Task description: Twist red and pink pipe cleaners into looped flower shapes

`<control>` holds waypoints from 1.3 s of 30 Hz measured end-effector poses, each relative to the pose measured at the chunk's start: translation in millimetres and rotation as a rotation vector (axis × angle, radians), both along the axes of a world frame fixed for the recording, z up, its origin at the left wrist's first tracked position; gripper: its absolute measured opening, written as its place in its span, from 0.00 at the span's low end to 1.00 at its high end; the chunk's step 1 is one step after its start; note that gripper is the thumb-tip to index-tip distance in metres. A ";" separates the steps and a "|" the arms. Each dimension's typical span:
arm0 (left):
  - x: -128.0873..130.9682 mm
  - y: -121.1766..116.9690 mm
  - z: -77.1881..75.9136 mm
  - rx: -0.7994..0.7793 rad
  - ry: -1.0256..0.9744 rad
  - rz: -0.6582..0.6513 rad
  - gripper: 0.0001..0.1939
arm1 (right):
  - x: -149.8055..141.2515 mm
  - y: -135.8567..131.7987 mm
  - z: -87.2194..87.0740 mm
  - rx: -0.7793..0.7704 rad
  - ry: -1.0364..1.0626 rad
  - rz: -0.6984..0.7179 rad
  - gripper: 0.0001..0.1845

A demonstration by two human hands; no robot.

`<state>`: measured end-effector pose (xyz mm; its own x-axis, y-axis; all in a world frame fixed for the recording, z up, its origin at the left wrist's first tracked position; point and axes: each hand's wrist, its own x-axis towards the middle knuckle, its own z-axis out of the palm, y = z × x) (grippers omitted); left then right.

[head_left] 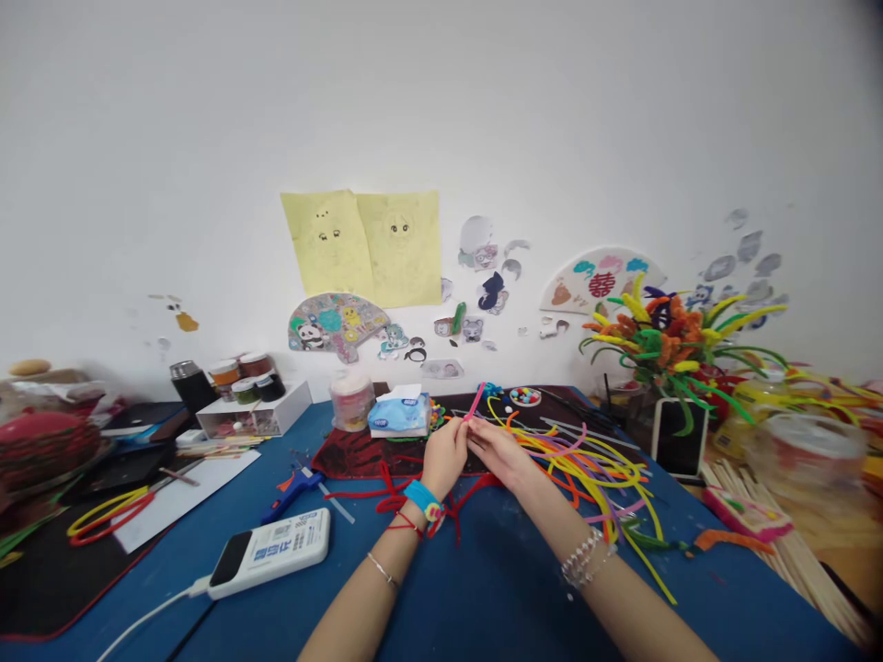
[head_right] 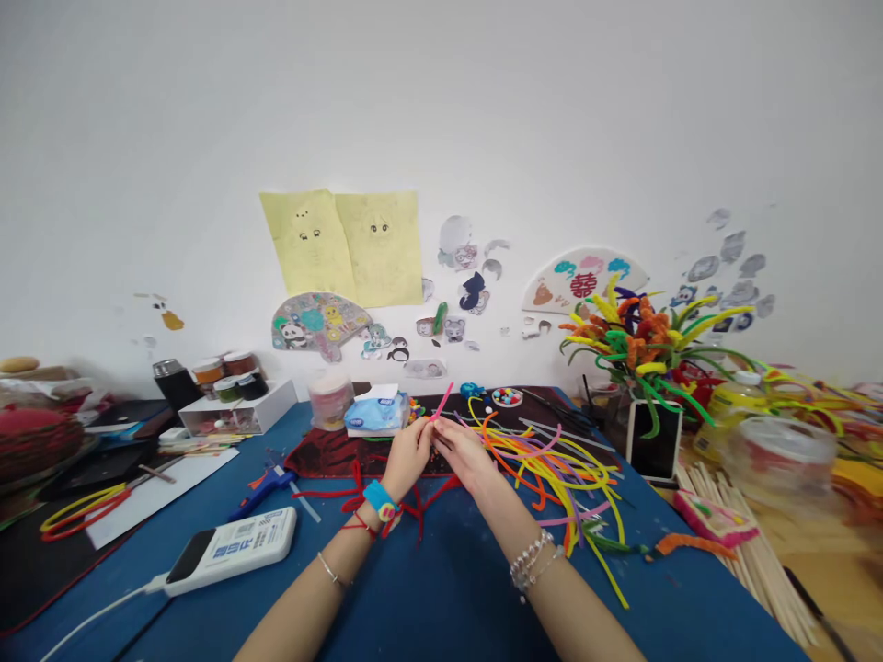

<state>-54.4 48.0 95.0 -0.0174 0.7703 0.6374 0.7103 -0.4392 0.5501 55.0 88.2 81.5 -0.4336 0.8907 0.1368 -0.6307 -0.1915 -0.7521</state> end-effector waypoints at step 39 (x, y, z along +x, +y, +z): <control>-9.1 -13.4 42.0 -0.606 -0.876 -0.468 0.18 | 23.3 -15.0 38.6 1.014 -0.748 -0.888 0.12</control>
<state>-63.5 34.6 137.0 0.0972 0.9926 0.0731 -0.1796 -0.0547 0.9822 78.3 73.2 120.1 -0.0747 0.5612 0.8243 0.3069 0.7994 -0.5165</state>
